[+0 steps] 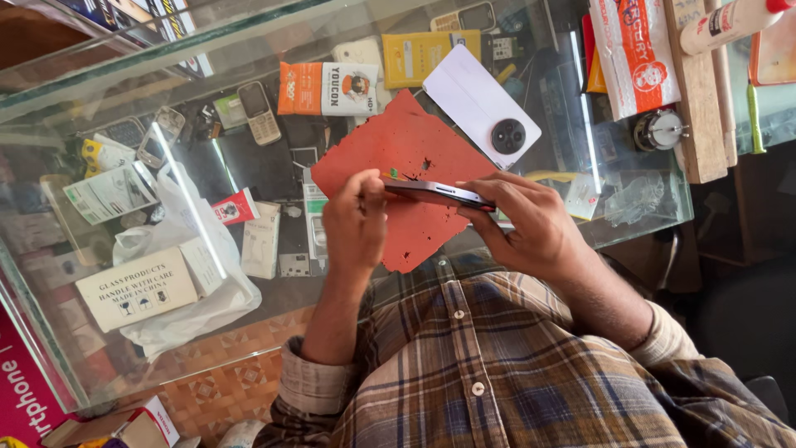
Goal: The person repairs a smartphone at a glass display counter. They pry open the phone's back cover, lift out the battery, press the frame together, and use a metal pry tool and screwdriver to work along the phone's edges, repositioning the device repeatedly while working on it.
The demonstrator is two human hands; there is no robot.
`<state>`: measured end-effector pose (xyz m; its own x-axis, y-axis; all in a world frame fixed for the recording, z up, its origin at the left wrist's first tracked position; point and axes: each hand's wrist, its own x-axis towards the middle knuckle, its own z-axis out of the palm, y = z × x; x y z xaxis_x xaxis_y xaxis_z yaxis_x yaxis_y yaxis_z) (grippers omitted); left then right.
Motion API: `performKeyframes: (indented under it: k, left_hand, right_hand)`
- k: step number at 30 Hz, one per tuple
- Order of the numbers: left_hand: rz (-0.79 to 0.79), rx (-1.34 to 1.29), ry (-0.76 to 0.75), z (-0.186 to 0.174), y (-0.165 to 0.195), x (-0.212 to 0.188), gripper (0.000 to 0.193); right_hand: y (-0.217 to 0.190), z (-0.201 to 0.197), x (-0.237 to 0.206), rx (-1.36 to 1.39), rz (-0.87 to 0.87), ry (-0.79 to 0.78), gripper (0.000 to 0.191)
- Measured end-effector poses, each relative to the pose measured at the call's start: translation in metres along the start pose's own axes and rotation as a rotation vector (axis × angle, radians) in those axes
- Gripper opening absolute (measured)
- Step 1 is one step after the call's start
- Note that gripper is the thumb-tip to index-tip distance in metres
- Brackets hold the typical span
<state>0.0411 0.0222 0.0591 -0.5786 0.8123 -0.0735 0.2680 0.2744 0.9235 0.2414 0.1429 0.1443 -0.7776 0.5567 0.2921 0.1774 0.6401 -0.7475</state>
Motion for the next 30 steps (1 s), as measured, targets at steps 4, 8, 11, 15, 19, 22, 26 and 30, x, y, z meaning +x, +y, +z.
performKeyframes:
  k: [4, 8, 11, 15, 19, 22, 26, 30]
  left_hand:
    - [0.504, 0.304, 0.219, 0.003, 0.015, 0.008, 0.065]
    - [0.632, 0.011, -0.116, -0.003, 0.021, 0.02, 0.066]
    - [0.38, -0.274, -0.419, 0.0, 0.015, 0.026, 0.044]
    - [0.371, -0.43, -0.484, 0.003, -0.005, 0.029, 0.03]
    - [0.421, -0.445, -0.402, 0.009, -0.024, 0.024, 0.03]
    - [0.316, -0.634, -0.386, 0.015, -0.035, 0.017, 0.031]
    - [0.25, -1.193, -0.486, 0.026, -0.044, 0.014, 0.03]
    - [0.338, -1.45, -0.677, 0.027, -0.044, 0.018, 0.021]
  right_hand:
    - [-0.003, 0.002, 0.003, -0.055, -0.052, -0.012, 0.031]
    - [-0.002, 0.0, 0.007, -0.087, -0.111, -0.078, 0.033]
    - [-0.003, 0.0, 0.011, -0.091, -0.078, -0.105, 0.034]
    - [-0.004, 0.001, 0.016, -0.061, -0.055, -0.122, 0.039]
    - [-0.003, 0.004, 0.018, 0.018, -0.086, -0.082, 0.055]
    - [0.003, 0.005, 0.015, -0.014, -0.125, -0.056, 0.07]
    - [0.008, 0.018, 0.003, -0.001, -0.143, -0.005, 0.08]
    - [0.007, 0.034, -0.018, 0.045, -0.247, 0.041, 0.058]
